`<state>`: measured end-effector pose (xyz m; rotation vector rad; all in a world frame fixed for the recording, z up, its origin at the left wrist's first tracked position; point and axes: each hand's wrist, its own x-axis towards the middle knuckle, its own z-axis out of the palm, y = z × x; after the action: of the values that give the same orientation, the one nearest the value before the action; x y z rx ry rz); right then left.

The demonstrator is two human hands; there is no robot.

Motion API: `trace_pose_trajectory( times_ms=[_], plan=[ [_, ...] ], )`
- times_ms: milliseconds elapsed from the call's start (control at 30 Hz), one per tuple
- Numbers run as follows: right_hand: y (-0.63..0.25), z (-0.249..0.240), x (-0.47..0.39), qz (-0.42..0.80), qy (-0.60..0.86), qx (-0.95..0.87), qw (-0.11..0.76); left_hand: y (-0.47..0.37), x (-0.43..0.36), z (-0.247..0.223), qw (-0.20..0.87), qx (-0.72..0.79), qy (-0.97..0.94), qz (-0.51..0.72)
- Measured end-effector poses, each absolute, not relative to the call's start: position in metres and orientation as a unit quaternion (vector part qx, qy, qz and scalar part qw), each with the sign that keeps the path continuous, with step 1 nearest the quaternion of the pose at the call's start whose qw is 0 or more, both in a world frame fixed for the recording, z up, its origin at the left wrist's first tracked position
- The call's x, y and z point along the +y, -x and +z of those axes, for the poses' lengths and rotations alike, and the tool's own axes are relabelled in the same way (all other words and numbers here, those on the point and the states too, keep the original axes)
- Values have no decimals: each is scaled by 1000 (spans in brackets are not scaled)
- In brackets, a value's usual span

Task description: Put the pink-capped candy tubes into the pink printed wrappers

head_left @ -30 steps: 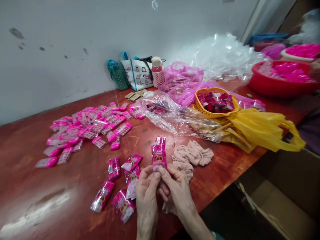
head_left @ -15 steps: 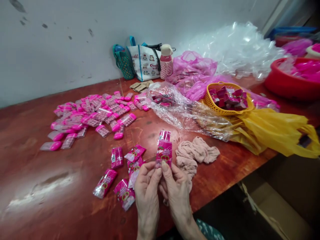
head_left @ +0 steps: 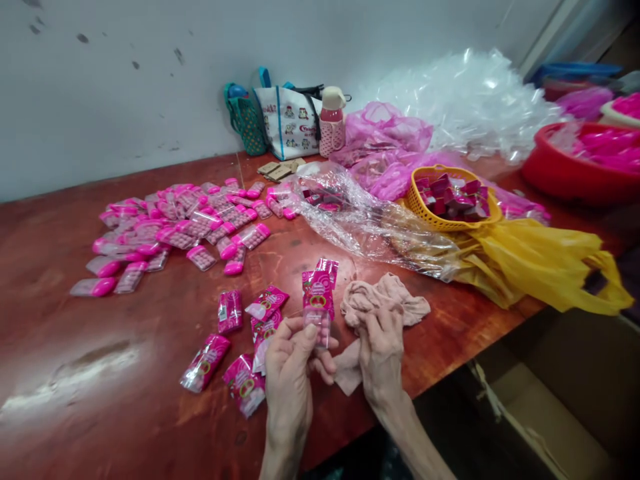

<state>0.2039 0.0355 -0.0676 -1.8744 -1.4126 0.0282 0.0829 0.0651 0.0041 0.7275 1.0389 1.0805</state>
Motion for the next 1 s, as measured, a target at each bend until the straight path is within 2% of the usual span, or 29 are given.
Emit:
trace_pose_trajectory(
  times_ms=[167, 267, 467, 667, 867, 1000],
  plan=[
    [-220, -38, 37, 59, 711, -583, 389, -86, 62, 4, 670, 458, -323, 487],
    [-218, -16, 39, 98, 697, -556, 442, -87, 61, 4, 680, 450, -328, 477],
    [-192, -9, 56, 372, 582, -443, 571, -88, 60, 0, 694, 431, -355, 454],
    [-157, -31, 51, 517, 500, -221, 658, -87, 59, -4, 639, 473, -318, 516],
    [-162, -23, 46, 626, 400, -128, 658, -90, 58, -6, 673, 442, -298, 513],
    [-167, -13, 53, 633, 402, -113, 652, -95, 56, -6, 676, 440, -292, 515]
  ],
)
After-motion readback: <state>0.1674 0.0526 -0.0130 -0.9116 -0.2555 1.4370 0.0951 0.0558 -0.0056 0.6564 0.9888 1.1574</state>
